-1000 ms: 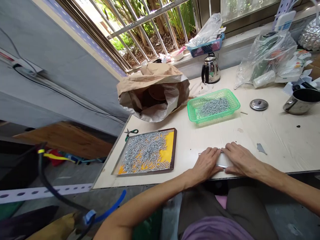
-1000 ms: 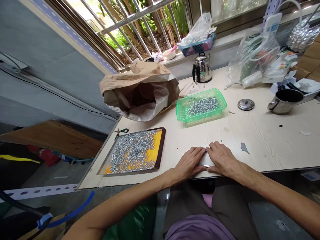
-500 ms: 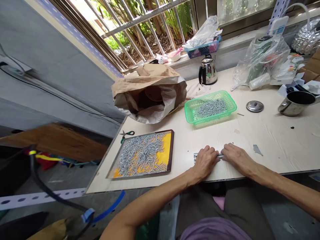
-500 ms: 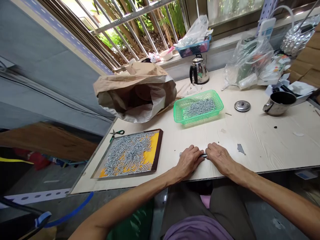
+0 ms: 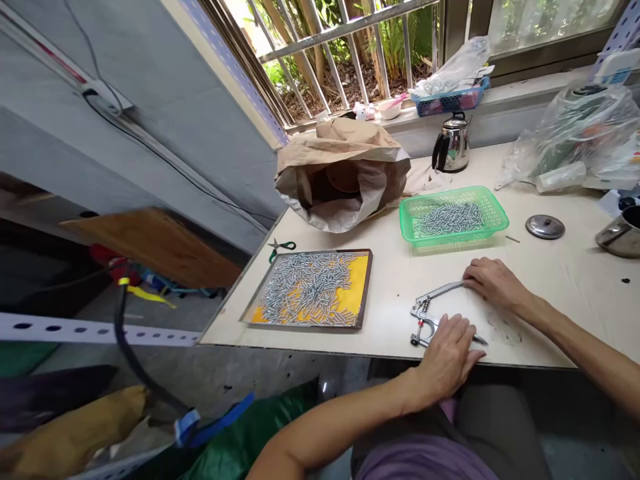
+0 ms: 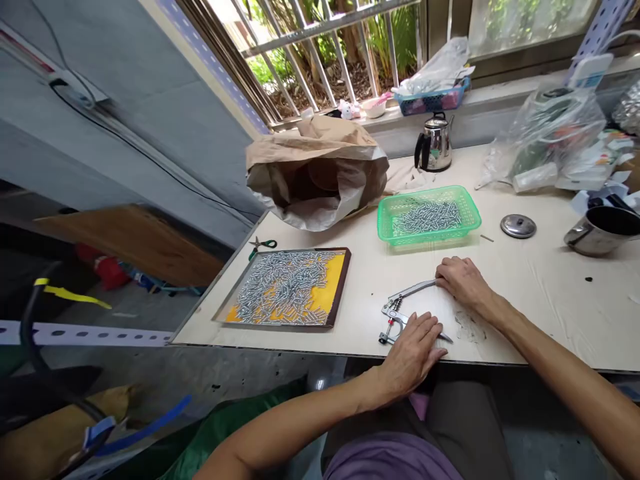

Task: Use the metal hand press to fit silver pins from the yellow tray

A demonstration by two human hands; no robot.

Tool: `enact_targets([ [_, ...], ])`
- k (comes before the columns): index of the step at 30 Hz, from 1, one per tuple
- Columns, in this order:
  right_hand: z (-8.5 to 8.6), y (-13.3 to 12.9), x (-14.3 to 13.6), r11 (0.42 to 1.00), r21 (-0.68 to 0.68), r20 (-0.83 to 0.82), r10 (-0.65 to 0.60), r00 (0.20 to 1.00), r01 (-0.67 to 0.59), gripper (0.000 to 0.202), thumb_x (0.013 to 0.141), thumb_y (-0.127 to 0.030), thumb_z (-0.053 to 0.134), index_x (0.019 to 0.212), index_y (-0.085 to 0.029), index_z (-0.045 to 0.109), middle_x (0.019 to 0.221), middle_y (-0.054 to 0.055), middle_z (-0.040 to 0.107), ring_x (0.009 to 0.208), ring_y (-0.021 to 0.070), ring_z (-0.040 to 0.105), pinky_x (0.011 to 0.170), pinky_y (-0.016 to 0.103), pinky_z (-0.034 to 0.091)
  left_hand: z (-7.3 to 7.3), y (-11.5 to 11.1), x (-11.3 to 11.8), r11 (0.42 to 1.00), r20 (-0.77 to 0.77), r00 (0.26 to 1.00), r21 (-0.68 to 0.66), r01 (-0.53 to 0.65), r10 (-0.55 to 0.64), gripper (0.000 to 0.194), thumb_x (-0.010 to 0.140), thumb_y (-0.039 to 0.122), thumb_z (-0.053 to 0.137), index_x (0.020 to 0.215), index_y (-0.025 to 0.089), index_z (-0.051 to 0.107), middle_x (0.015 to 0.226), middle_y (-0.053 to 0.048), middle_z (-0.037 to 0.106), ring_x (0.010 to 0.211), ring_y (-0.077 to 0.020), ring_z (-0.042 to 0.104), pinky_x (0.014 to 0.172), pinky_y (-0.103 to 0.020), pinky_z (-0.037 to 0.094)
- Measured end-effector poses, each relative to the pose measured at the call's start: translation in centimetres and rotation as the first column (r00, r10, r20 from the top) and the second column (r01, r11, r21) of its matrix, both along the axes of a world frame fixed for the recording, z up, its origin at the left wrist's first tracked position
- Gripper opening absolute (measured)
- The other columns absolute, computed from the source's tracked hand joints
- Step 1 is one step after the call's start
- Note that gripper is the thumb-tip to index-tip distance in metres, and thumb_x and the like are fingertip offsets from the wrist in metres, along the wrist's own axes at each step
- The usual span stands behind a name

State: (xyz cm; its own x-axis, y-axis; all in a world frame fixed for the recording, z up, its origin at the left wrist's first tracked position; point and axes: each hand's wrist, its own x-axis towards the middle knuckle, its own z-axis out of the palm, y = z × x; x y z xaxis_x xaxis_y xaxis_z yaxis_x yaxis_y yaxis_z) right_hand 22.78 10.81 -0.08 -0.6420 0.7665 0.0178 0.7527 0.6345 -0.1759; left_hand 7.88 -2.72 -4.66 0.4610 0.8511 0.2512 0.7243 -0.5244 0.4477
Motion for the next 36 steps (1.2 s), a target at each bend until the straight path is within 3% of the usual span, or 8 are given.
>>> enact_targets([
  [2, 0.9, -0.8, -1.8, 0.999, 0.032, 0.039, 0.01, 0.999, -0.011, 0.016, 0.086, -0.016, 0.05, 0.088, -0.017, 0.066, 0.089, 0.009, 0.063, 0.085, 0.0225, 0.054, 0.074, 0.036, 0.04, 0.4, 0.4, 0.0, 1.0, 0.019, 1.0, -0.021, 0.004, -0.004, 0.035, 0.094, 0.034, 0.043, 0.12, 0.012, 0.049, 0.122, -0.015, 0.06, 0.125, -0.0268, 0.048, 0.108, -0.048, 0.036],
  [7, 2.1, -4.1, -6.6, 0.895, -0.031, 0.01, 0.445, 0.895, -0.445, 0.014, 0.083, -0.015, 0.057, 0.08, -0.023, 0.068, 0.095, 0.007, 0.062, 0.098, 0.022, 0.05, 0.073, 0.032, 0.04, 0.7, -0.8, 0.0, 0.994, 0.005, 0.995, -0.052, 0.097, -0.097, 0.029, 0.092, 0.032, 0.048, 0.109, 0.012, 0.057, 0.105, -0.014, 0.067, 0.103, -0.0258, 0.061, 0.09, -0.039, 0.051],
  [12, -0.4, -5.4, -9.2, 0.83, 0.024, -0.047, 0.557, 0.829, -0.557, 0.019, 0.082, -0.011, 0.056, 0.067, -0.02, 0.062, 0.087, 0.005, 0.064, 0.091, 0.0212, 0.053, 0.069, 0.033, 0.041, 2.4, -3.5, -4.2, 0.921, 0.001, 0.953, 0.256, 0.292, -0.303, 0.02, 0.092, 0.028, 0.048, 0.089, 0.015, 0.063, 0.082, -0.005, 0.067, 0.078, -0.0145, 0.061, 0.075, -0.024, 0.049],
  [15, -1.2, -4.6, -9.8, 0.844, 0.108, -0.232, 0.535, 0.813, -0.525, 0.017, 0.082, -0.008, 0.051, 0.073, -0.019, 0.059, 0.08, 0.004, 0.063, 0.081, 0.0192, 0.055, 0.067, 0.032, 0.043, 3.8, -2.5, -10.3, 0.933, 0.001, 0.996, 0.348, -0.086, 0.092, 0.021, 0.093, 0.018, 0.044, 0.085, 0.015, 0.063, 0.074, -0.004, 0.064, 0.07, -0.014, 0.056, 0.069, -0.027, 0.047],
  [19, 1.9, -0.8, -9.3, 0.921, 0.221, -0.503, 0.39, 0.771, -0.321, 0.015, 0.089, -0.015, 0.041, 0.087, -0.019, 0.055, 0.08, 0.006, 0.062, 0.075, 0.0186, 0.056, 0.067, 0.032, 0.047, 4.6, 1.7, -18.7, 0.818, -0.172, 0.818, 0.308, -0.485, 0.549, 0.017, 0.09, 0.017, 0.05, 0.082, 0.017, 0.065, 0.079, -0.005, 0.064, 0.078, -0.0182, 0.054, 0.067, -0.029, 0.045],
  [25, 6.5, 4.2, -6.0, 0.887, 0.459, -0.398, 0.154, 0.904, 0.051, 0.031, 0.09, -0.032, 0.038, 0.112, -0.017, 0.054, 0.107, 0.017, 0.058, 0.096, 0.0345, 0.056, 0.079, 0.05, 0.047, 3.6, 5.3, -22.5, 0.867, -0.493, 0.73, 0.115, -0.485, 0.474, 0.011, 0.088, 0.016, 0.055, 0.085, 0.016, 0.066, 0.087, -0.007, 0.061, 0.09, -0.0211, 0.052, 0.073, -0.03, 0.045],
  [32, 0.4, 0.1, -2.7, 0.915, 0.396, -0.372, 0.233, 0.899, -0.073, 0.031, 0.095, -0.039, 0.032, 0.098, -0.023, 0.059, 0.104, 0.01, 0.061, 0.092, 0.0245, 0.062, 0.074, 0.039, 0.052, 3.6, 6.2, -22.6, 0.895, -0.51, 0.774, -0.019, -0.447, 0.376, 0.015, 0.09, 0.019, 0.05, 0.091, 0.015, 0.064, 0.095, -0.009, 0.06, 0.095, -0.0221, 0.051, 0.077, -0.031, 0.044],
  [36, -0.6, -2.2, -2.2, 0.946, 0.318, -0.425, 0.202, 0.883, -0.063, 0.033, 0.095, -0.039, 0.034, 0.091, -0.023, 0.063, 0.104, 0.009, 0.064, 0.089, 0.0224, 0.064, 0.075, 0.038, 0.052, 3.9, 6.5, -23.0, 0.839, -0.248, 0.844, -0.158, -0.52, 0.476, 0.006, 0.081, 0.014, 0.058, 0.078, 0.015, 0.064, 0.092, -0.008, 0.062, 0.094, -0.0214, 0.053, 0.082, -0.032, 0.043],
])
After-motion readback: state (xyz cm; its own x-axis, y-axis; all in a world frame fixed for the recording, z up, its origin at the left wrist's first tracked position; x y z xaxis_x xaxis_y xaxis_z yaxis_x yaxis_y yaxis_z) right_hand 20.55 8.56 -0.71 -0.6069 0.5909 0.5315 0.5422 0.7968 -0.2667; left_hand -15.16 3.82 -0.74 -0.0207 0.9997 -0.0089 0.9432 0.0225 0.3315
